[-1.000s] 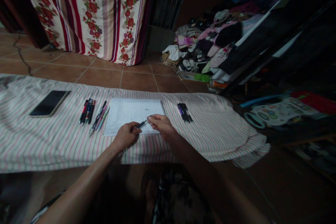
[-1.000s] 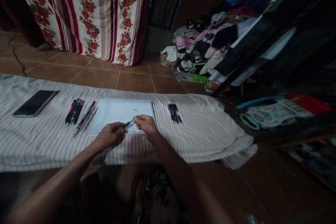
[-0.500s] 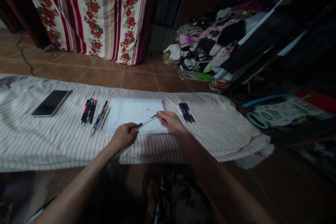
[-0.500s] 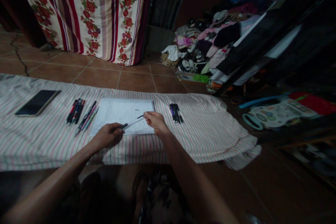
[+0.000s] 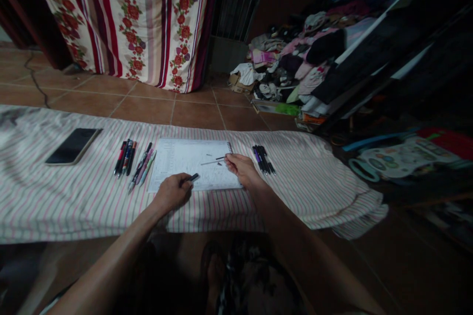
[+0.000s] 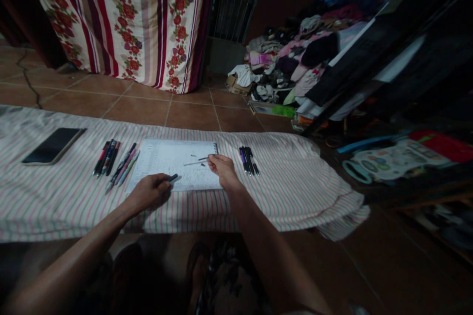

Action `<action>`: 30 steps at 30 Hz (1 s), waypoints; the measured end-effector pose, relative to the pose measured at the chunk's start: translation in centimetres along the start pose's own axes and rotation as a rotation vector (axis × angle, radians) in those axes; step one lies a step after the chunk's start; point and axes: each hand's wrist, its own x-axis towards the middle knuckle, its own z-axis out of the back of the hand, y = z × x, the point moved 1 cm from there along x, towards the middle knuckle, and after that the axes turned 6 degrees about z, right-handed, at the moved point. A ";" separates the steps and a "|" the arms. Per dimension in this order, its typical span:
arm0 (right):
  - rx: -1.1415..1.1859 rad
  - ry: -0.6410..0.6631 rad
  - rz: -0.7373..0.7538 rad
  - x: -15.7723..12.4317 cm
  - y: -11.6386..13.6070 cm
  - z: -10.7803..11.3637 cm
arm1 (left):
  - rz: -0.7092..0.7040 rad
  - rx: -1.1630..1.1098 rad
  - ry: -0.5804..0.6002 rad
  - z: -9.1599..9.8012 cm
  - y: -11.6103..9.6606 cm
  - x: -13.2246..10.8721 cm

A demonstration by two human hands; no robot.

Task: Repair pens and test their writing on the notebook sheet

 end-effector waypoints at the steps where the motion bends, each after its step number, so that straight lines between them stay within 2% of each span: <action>1: -0.012 0.000 0.003 0.2 -0.1 -0.2 | -0.010 0.008 0.002 -0.1 0.0 0.0; 13: -0.136 -0.029 -0.081 1.2 -0.2 -1.7 | -0.029 0.015 -0.003 -0.6 -0.5 0.4; 24: -0.140 -0.034 -0.035 0.5 -0.3 -0.3 | -0.052 -0.032 -0.006 -0.9 -0.6 0.4; 30: -0.125 -0.003 0.038 -1.9 0.7 0.6 | -0.071 -0.105 0.015 -0.9 -0.5 0.3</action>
